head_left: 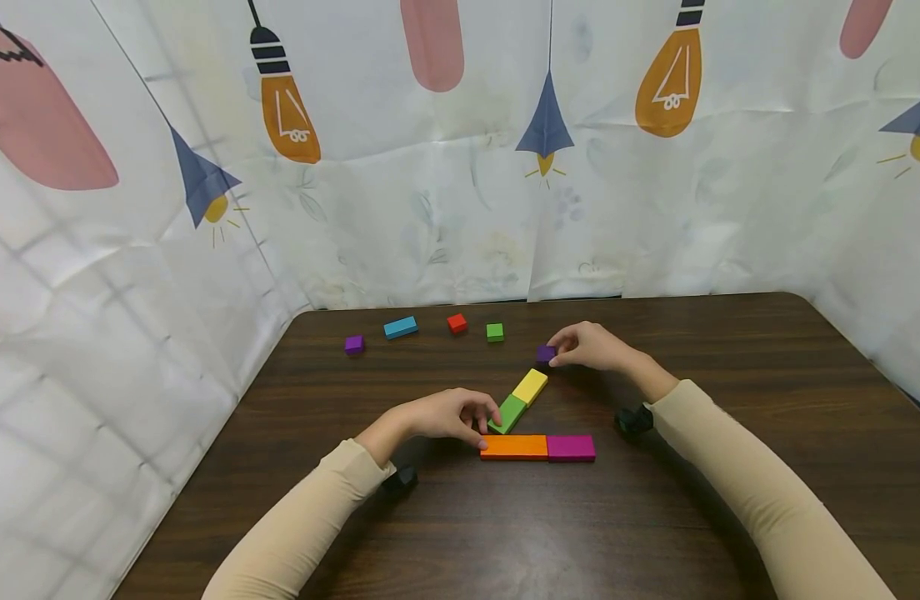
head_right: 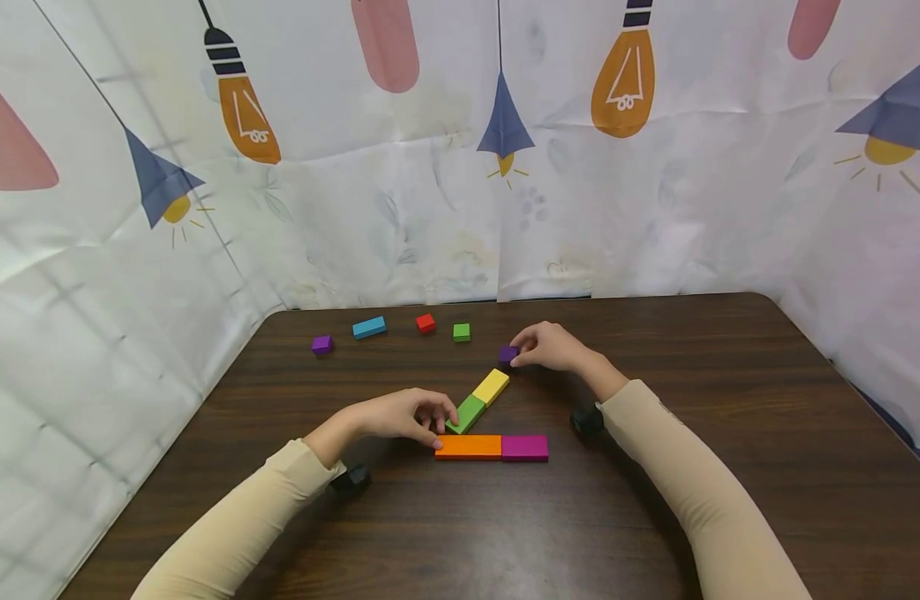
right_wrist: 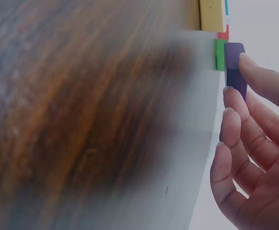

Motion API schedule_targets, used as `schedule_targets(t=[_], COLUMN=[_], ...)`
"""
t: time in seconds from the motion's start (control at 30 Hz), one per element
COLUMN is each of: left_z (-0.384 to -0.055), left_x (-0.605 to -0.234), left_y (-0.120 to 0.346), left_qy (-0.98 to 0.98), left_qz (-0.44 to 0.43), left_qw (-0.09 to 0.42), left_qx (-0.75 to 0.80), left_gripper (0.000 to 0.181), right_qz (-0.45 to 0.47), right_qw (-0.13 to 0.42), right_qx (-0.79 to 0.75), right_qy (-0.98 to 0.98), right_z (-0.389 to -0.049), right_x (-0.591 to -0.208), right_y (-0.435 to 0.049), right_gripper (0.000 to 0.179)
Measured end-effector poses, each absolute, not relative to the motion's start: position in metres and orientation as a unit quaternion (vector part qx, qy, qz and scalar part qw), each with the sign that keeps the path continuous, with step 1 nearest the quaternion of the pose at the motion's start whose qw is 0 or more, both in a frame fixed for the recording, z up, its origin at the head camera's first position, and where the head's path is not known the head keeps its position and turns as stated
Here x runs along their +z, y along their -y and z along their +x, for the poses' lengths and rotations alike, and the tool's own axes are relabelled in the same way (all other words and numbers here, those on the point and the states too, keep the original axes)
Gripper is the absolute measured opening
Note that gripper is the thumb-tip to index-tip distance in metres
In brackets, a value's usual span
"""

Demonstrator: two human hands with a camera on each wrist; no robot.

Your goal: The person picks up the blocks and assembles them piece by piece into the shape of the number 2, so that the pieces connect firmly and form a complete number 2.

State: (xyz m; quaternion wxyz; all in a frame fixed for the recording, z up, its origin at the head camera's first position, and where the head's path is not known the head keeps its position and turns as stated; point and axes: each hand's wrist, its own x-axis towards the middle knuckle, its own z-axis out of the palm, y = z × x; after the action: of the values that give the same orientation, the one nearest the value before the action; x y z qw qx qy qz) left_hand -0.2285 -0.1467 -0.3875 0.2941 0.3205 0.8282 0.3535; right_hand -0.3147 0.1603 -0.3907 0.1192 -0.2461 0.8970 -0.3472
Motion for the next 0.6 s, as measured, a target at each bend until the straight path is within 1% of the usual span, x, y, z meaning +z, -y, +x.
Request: schedule_targets(t=[0.6], left_z=[-0.2293], left_x=[-0.3883], left_y=[0.1466], left_qy=[-0.831], left_qz=[0.315], left_qw=[0.295], left_qx=[0.352], left_gripper=[0.029], right_qz=[-0.254], right_qw=[0.129], right_qx=[-0.339], right_qy=[-0.897], right_z=[-0.3145], right_x=[-0.3949], right_y=[-0.1529], right_gripper=[0.036])
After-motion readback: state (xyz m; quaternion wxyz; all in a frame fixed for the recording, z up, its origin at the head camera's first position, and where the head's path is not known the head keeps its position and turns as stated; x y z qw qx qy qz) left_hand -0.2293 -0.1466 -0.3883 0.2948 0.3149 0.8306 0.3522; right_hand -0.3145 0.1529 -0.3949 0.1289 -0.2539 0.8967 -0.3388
